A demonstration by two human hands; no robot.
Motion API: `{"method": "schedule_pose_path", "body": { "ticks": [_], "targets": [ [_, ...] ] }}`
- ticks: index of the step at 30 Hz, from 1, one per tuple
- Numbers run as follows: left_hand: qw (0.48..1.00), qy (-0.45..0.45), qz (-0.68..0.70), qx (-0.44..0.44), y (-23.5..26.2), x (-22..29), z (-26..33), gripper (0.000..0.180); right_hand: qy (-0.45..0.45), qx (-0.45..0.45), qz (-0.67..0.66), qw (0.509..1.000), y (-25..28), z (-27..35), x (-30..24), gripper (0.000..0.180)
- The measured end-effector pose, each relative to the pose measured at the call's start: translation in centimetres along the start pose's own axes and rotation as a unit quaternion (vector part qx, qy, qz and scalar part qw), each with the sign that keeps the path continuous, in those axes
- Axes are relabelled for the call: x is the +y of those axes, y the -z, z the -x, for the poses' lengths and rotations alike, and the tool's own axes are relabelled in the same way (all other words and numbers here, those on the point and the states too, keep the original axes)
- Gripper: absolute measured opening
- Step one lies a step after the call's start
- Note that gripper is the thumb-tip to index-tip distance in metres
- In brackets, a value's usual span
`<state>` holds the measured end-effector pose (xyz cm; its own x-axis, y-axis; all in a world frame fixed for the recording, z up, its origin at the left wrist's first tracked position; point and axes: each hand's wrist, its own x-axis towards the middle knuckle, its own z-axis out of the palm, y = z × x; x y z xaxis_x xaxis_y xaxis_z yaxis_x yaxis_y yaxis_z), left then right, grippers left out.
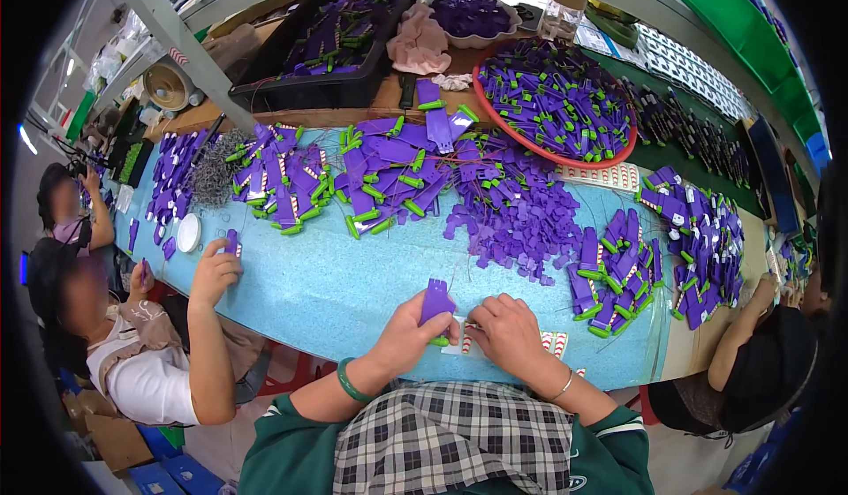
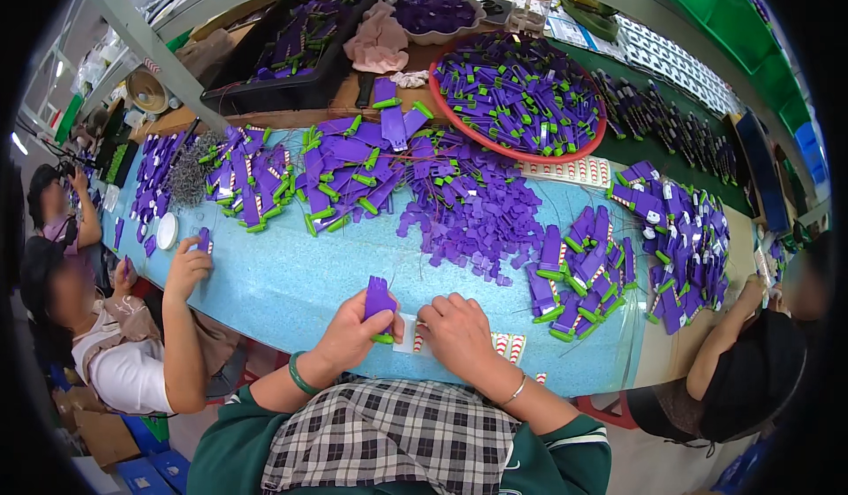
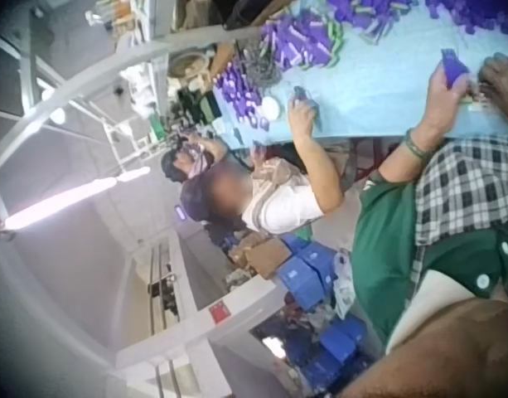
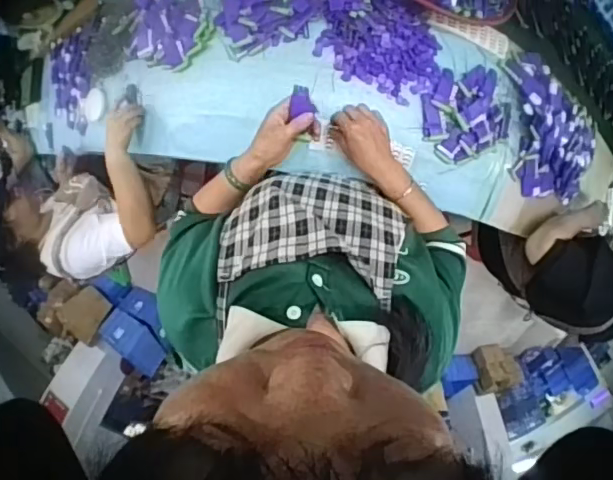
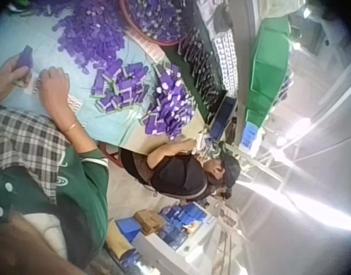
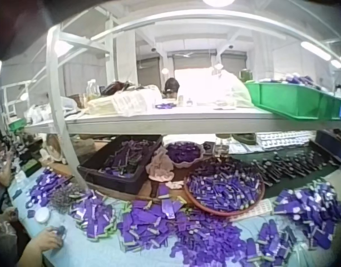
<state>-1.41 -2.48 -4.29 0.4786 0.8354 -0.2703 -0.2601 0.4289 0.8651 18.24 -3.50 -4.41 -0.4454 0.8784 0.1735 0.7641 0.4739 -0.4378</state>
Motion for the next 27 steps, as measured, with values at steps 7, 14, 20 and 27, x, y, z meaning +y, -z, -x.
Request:
{"method": "schedule_pose_path", "body": {
  "ticks": [7, 14, 20, 27],
  "targets": [
    [0.993, 0.003, -0.114, 0.009, 0.2, -2.0, 0.4, 0.027, -0.012, 0.023, -0.017, 1.0, -0.7, 0.2, 0.0, 0.014],
    [0.991, -0.023, -0.129, 0.043, -0.2, -2.2, 0.6, 0.023, -0.024, 0.028, -0.021, 0.999, -0.1, 0.2, -0.7, 0.019],
    [0.991, -0.029, -0.126, 0.027, 0.0, -2.4, 0.4, 0.027, -0.018, 0.04, -0.049, 0.998, -0.7, 0.5, -0.3, 0.018],
    [0.992, -0.01, -0.113, 0.054, -0.4, -1.9, 0.0, 0.023, 0.013, 0.05, -0.112, 0.992, -0.7, 0.5, 0.4, 0.015]
  ]
}}
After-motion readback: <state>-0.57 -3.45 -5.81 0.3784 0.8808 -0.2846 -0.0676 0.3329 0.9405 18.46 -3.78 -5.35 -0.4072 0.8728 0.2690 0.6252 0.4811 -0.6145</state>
